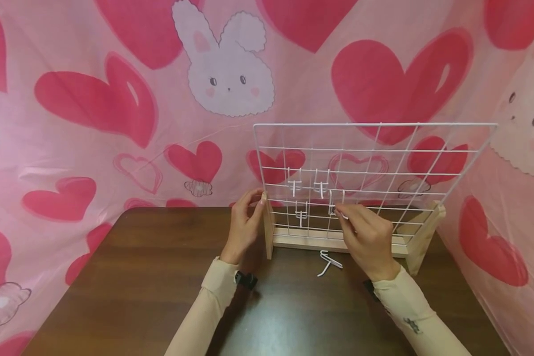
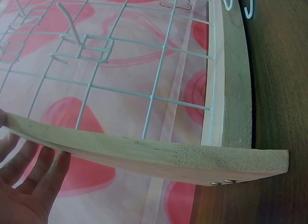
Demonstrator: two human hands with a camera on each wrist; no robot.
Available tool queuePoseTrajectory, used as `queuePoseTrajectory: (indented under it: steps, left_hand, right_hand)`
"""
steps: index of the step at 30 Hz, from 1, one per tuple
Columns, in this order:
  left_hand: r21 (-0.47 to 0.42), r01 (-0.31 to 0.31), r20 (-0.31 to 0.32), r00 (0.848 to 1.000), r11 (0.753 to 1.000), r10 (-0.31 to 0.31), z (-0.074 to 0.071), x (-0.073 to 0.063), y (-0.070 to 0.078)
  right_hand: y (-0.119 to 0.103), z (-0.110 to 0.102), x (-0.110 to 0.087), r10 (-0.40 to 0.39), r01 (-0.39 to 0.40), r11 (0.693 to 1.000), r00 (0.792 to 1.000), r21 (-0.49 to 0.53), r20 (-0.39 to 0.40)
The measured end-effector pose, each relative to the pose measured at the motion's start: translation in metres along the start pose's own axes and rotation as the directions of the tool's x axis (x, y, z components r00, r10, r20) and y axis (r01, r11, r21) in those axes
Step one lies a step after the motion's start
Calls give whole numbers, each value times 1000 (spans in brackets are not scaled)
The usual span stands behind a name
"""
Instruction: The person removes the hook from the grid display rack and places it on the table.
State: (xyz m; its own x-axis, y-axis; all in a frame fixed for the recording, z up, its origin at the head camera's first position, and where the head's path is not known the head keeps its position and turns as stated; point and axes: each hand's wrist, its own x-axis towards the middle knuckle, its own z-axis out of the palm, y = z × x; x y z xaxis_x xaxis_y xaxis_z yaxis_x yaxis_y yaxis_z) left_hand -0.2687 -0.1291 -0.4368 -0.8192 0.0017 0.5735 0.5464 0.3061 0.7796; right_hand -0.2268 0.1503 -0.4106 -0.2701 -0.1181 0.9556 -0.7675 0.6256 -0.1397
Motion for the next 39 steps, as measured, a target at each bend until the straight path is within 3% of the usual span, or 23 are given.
queuePoseTrajectory:
  steps: [11, 26, 39]
  left_hand:
    - [16, 2, -1, 1000, 1000, -2, 0, 0, 3]
    - [14, 3, -6, 1000, 1000, -2, 0, 0, 1]
    - [13, -1, -3, 1000, 1000, 1, 0, 0, 2]
  right_hand:
    - [-6, 3, -4, -55, 58, 997, 996, -47, 63]
    - [-11, 8, -14, -80, 87, 996, 980, -30, 182]
    - [-10, 11, -24, -83, 100, 995, 931, -29, 354]
